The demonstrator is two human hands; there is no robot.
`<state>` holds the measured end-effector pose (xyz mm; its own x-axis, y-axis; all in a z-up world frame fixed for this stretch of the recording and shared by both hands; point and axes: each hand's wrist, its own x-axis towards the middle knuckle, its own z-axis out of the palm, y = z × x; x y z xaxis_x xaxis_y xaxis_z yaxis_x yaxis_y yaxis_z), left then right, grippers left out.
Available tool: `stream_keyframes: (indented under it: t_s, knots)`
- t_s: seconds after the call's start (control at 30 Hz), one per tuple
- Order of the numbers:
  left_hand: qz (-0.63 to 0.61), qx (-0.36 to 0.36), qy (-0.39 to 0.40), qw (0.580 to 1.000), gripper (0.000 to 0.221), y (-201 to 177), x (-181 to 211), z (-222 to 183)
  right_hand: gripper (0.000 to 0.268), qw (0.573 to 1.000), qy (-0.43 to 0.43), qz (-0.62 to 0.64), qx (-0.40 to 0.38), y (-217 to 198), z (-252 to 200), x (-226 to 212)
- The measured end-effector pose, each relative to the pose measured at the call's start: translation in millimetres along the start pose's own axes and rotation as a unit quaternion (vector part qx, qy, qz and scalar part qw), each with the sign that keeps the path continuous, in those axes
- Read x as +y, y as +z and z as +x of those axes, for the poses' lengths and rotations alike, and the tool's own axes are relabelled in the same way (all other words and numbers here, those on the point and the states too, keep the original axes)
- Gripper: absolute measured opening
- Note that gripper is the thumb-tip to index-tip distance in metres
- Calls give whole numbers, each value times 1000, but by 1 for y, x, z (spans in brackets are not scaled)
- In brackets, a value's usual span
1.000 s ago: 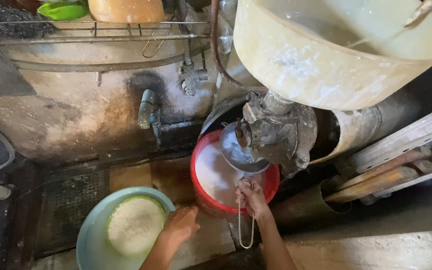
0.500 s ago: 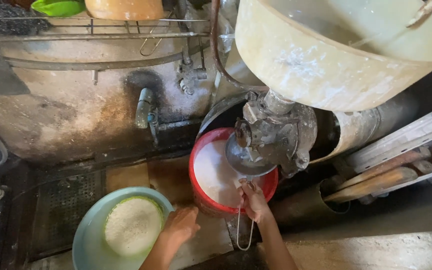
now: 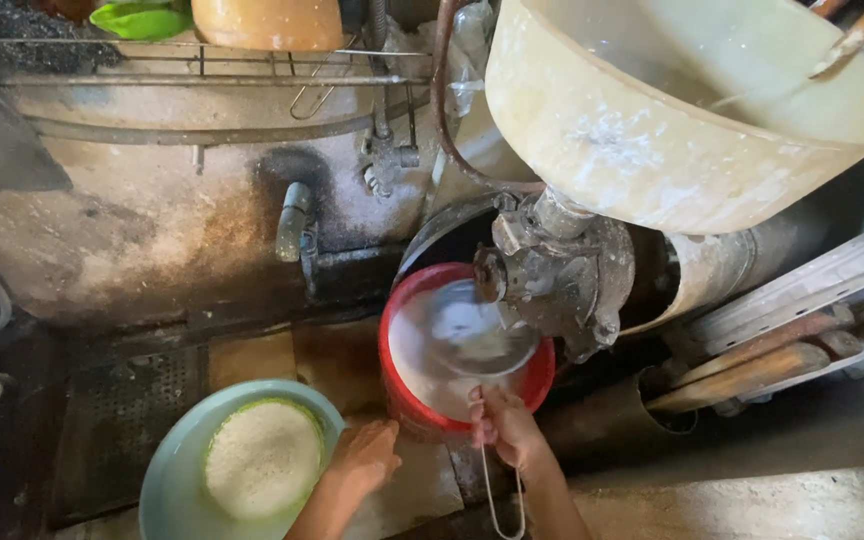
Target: Feeding soaked rice into a grinder and filtering the resulting liquid through a sieve into a bucket to make rice milk.
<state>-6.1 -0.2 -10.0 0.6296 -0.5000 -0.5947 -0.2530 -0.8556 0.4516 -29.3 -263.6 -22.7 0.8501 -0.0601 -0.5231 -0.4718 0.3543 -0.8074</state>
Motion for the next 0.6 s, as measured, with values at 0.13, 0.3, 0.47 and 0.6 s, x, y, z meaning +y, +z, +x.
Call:
stream_keyframes:
  t_s: [0.13, 0.3, 0.47, 0.6]
  knots:
    - [-22, 0, -13, 1000, 11, -12, 9, -7, 32, 999, -21, 39, 13, 31, -11, -18]
    - [24, 24, 6, 999, 35, 8, -12, 14, 35, 999, 4, -16, 33, 12, -1, -10]
    - [-3, -10, -39, 999, 23, -15, 1, -5, 32, 995, 11, -7, 99, 25, -8, -17]
    - [-27, -23, -30, 999, 21, -5, -4, 5, 33, 998, 8, -27, 54, 33, -21, -33]
